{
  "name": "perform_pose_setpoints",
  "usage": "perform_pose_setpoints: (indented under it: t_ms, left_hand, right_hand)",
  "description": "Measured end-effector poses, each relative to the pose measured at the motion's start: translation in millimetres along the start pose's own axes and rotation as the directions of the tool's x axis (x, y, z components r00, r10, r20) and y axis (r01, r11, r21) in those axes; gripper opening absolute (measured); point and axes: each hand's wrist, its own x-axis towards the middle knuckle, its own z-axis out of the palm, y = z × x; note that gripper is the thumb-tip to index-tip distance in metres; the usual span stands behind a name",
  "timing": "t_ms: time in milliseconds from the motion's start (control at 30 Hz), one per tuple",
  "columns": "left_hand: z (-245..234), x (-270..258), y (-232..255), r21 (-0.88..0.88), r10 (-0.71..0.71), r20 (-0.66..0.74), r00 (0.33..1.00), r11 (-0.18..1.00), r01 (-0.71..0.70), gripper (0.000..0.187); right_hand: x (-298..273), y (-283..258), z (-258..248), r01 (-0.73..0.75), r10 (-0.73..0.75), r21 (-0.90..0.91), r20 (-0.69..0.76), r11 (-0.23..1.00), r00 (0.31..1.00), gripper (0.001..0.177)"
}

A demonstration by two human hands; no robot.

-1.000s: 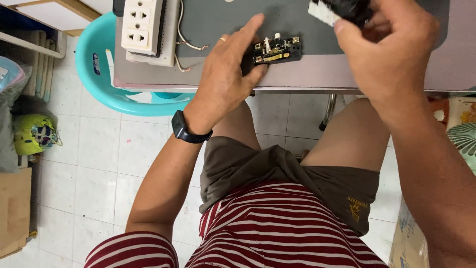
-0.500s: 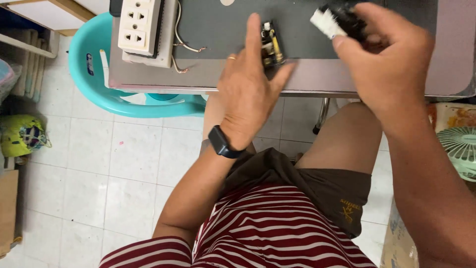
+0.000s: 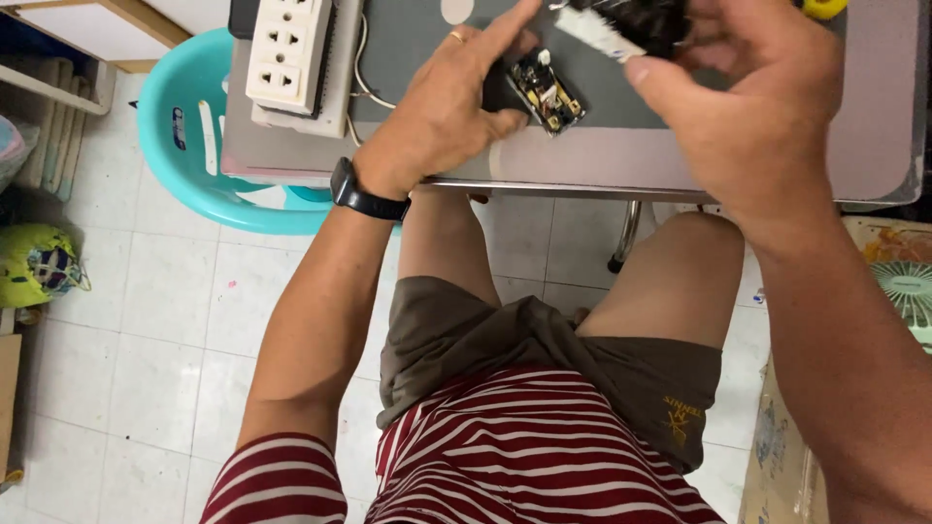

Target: The person is repairing a small black electrical component, possibly a switch or connector, by manipulating its internal wires and parts with their hands. They are seated at a table with various tools and electrical items nearby.

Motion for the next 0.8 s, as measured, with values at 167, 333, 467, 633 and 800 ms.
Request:
perform_pose_setpoints:
  t_ms: [167,333,467,633,800]
  left_hand:
    - [22.4,-20.0,-2.9,-0.001,-0.040,-0.079,0.996,0.999,0.040,0.093]
    - [30.2,-45.1,16.3,0.000,-0.099,-0.181,0.978,0.995,0.100,0.095]
    - [-1.4,-52.8,40.1,-0.189,-0.124,-0.201,0.972,0.978,0.085,0.092]
    - [-14.1,-40.5,48.7,-0.232,0.023,-0.146,0.989,0.971,-0.056,0.073]
    - [2.7,-30.0,37.8,-0.334,0.022,-0.163,0.986,0.939,-0.077,0.055]
  right_hand:
    - [6.2,5.0,7.2,0.060,-0.060,0.011,0.081,0.998,0.995,0.044]
    - [1.4,14.5,4.3,0.060,-0.062,0.017,0.182,0.998,0.981,0.040]
    - [1.5,-11.3,-2.1,0.015,-0.003,-0.057,0.211,0.998,0.978,0.037]
    - [-0.1,-16.7,5.8,0.027,-0.040,0.054,0.262,0.998,0.964,0.068]
    - [-3.4,-6.1,11.8,-0.018,0.002,0.065,0.241,0.998,0.971,0.069]
